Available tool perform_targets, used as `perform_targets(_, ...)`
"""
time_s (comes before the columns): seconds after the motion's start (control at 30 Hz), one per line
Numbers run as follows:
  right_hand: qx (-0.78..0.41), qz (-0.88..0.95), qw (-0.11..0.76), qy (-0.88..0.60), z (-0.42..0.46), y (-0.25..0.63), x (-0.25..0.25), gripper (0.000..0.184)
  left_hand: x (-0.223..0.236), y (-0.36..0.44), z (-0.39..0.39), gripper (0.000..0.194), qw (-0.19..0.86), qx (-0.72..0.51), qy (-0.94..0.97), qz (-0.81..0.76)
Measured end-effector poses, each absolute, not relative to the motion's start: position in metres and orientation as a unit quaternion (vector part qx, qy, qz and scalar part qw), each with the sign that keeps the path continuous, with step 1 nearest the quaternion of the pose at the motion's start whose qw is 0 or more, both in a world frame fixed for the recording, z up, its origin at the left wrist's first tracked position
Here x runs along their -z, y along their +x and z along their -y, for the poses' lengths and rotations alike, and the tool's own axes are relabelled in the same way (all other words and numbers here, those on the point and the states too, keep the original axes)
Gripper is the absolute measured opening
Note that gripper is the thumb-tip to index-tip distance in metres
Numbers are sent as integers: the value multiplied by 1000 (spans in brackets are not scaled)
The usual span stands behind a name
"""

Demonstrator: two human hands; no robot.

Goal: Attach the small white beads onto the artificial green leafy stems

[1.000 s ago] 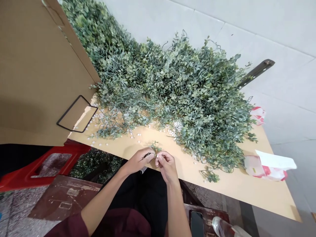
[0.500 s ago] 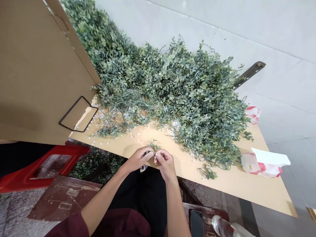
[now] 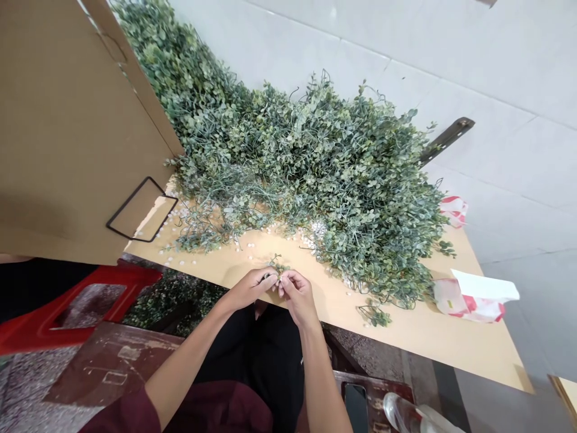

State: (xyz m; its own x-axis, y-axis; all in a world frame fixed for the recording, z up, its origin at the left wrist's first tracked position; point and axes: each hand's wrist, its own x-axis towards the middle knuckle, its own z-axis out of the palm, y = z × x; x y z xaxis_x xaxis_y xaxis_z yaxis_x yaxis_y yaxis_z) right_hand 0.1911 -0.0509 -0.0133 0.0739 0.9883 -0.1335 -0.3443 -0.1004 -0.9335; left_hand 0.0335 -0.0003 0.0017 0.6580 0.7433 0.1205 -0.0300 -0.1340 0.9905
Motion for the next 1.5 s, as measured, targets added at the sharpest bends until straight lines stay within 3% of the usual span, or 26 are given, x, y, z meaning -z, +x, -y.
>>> perform_targets(0.43,-572,357,559,-483,45,188,11,20,-6,36,-3,33,591,-329,678,-288)
perform_targets(0.7,-412,439,577,-552,52,182,19,18,-3,37,0,32,575,-340,674,-317)
perform_targets(1.07,-303,527,542,-581,60,172,11,13,-2,33,2,27,554,-328,688,-334)
perform_targets(1.33,-307,632,458,-544,41,163,-6,26,8,-9,43,37,586,-443,537,-414)
perform_targets(1.5,-243,717,274,-593,-1,139,-14,29,16,-24,59,39,638,-559,362,-387)
